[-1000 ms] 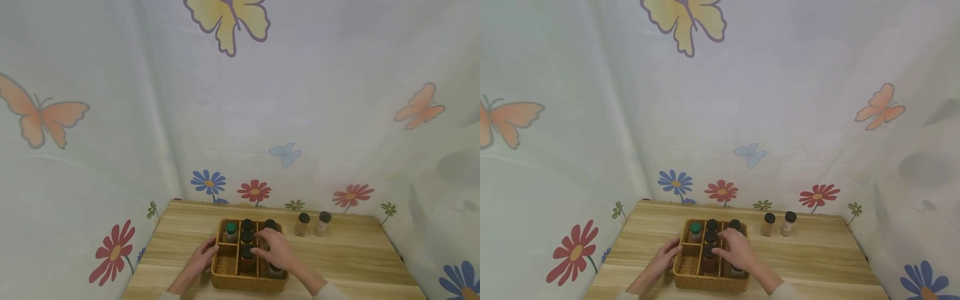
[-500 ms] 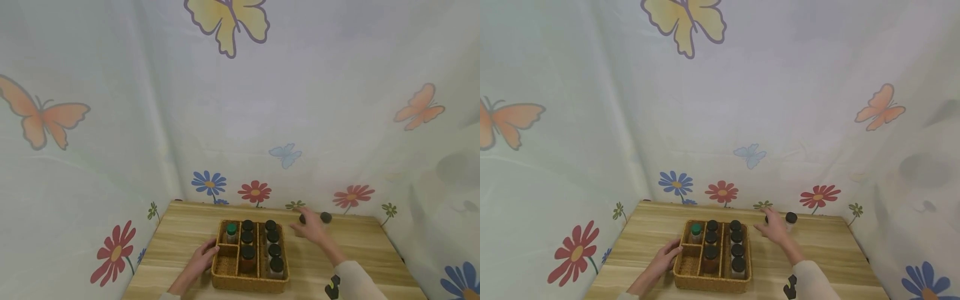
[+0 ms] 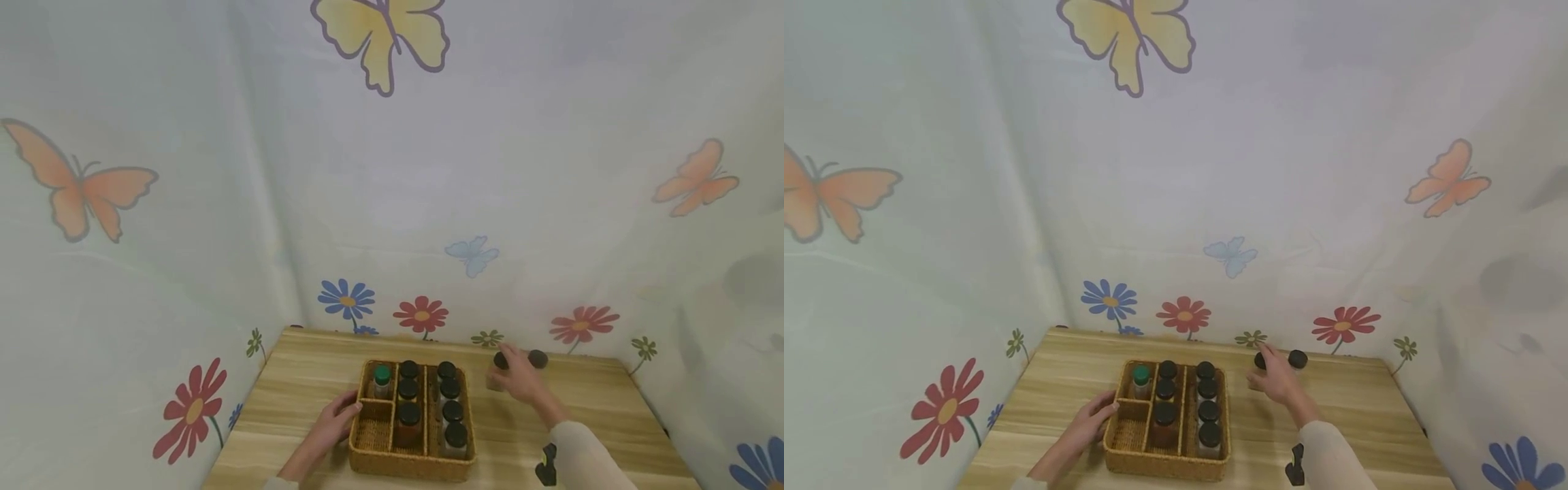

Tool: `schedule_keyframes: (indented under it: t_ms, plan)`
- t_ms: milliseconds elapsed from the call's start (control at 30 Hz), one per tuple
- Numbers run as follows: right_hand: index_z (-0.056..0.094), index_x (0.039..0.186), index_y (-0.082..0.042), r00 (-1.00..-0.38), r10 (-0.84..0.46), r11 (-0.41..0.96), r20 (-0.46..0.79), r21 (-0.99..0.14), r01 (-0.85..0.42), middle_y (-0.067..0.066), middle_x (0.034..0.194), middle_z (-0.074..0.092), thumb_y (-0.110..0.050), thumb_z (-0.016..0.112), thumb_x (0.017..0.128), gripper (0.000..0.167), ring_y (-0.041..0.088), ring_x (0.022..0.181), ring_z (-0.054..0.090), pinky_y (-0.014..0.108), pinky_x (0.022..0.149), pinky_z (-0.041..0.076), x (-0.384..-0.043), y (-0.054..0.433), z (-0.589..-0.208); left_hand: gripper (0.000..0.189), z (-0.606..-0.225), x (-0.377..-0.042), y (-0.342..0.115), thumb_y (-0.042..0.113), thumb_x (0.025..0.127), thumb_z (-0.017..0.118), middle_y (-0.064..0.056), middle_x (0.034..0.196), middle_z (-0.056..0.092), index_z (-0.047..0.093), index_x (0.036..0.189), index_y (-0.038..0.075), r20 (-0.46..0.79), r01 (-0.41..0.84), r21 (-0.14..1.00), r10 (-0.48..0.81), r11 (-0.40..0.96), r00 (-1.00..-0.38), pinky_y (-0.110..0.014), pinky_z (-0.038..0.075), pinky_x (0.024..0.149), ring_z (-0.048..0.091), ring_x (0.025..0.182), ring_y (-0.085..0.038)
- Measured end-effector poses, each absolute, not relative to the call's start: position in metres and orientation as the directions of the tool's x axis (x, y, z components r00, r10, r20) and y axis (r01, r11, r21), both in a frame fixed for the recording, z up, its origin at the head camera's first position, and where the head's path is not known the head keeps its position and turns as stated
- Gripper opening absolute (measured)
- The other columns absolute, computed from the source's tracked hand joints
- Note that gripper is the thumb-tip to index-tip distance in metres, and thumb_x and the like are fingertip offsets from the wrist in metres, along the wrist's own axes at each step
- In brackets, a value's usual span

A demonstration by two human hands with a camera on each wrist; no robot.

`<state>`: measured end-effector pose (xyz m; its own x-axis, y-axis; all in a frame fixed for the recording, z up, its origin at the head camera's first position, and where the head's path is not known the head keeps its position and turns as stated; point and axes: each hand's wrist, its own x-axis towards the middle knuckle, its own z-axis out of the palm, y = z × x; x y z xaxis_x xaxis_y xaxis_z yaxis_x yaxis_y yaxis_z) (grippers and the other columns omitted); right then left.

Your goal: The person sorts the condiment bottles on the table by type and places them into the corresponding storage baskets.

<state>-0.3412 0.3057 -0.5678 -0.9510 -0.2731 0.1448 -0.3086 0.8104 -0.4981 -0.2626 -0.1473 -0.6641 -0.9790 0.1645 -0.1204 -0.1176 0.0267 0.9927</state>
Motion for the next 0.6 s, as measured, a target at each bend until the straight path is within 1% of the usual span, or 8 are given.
schedule_keyframes:
  t_ms: [133,267,367,467,600]
  plan:
    - [0.036,0.156,0.012,-0.954,-0.27,0.82,0.131,-0.487,-0.299,0.041,0.157,0.038,-0.019,0.075,0.099,0.076,0.06,0.141,0.04,0.072,0.118,0.034,-0.341,0.307,-0.575,0.07,-0.664,-0.262,-0.148,0.037,0.108,0.062,-0.035,0.161,0.036,0.039,0.159,-0.004,-0.12,-0.119,0.993,0.165,0.016,-0.979,-0.054,0.057,0.105,0.049,0.141,-0.051]
    - [0.043,0.152,0.013,-0.956,-0.232,0.823,0.177,-0.488,-0.29,0.041,0.151,0.045,-0.017,0.076,0.098,0.07,0.06,0.136,0.047,0.072,0.115,0.039,-0.34,0.306,-0.581,0.068,-0.664,-0.263,-0.148,0.036,0.108,0.062,-0.035,0.161,0.037,0.039,0.159,-0.004,-0.119,-0.116,0.993,0.161,0.024,-0.98,-0.053,0.058,0.104,0.05,0.14,-0.05]
    - [0.053,0.142,0.014,-0.958,-0.186,0.821,0.219,-0.501,-0.274,0.039,0.14,0.055,-0.012,0.081,0.093,0.062,0.058,0.127,0.055,0.071,0.11,0.045,-0.34,0.304,-0.583,0.069,-0.664,-0.263,-0.147,0.037,0.108,0.062,-0.035,0.16,0.037,0.04,0.159,-0.003,-0.119,-0.116,0.993,0.167,0.026,-0.979,-0.053,0.058,0.104,0.051,0.139,-0.051]
    - [0.06,0.131,0.012,-0.961,-0.145,0.826,0.235,-0.506,-0.249,0.034,0.129,0.064,-0.009,0.084,0.089,0.053,0.055,0.118,0.061,0.068,0.102,0.052,-0.34,0.304,-0.584,0.07,-0.664,-0.264,-0.148,0.038,0.108,0.062,-0.035,0.161,0.036,0.039,0.159,-0.003,-0.12,-0.117,0.993,0.177,0.028,-0.977,-0.054,0.057,0.105,0.051,0.139,-0.051]
    - [0.064,0.122,0.009,-0.963,-0.125,0.834,0.239,-0.501,-0.232,0.029,0.118,0.069,-0.011,0.087,0.087,0.047,0.049,0.108,0.066,0.064,0.093,0.057,-0.34,0.304,-0.583,0.07,-0.665,-0.264,-0.148,0.039,0.108,0.062,-0.034,0.162,0.035,0.039,0.16,-0.002,-0.124,-0.12,0.992,0.175,0.035,-0.977,-0.054,0.057,0.105,0.05,0.14,-0.051]
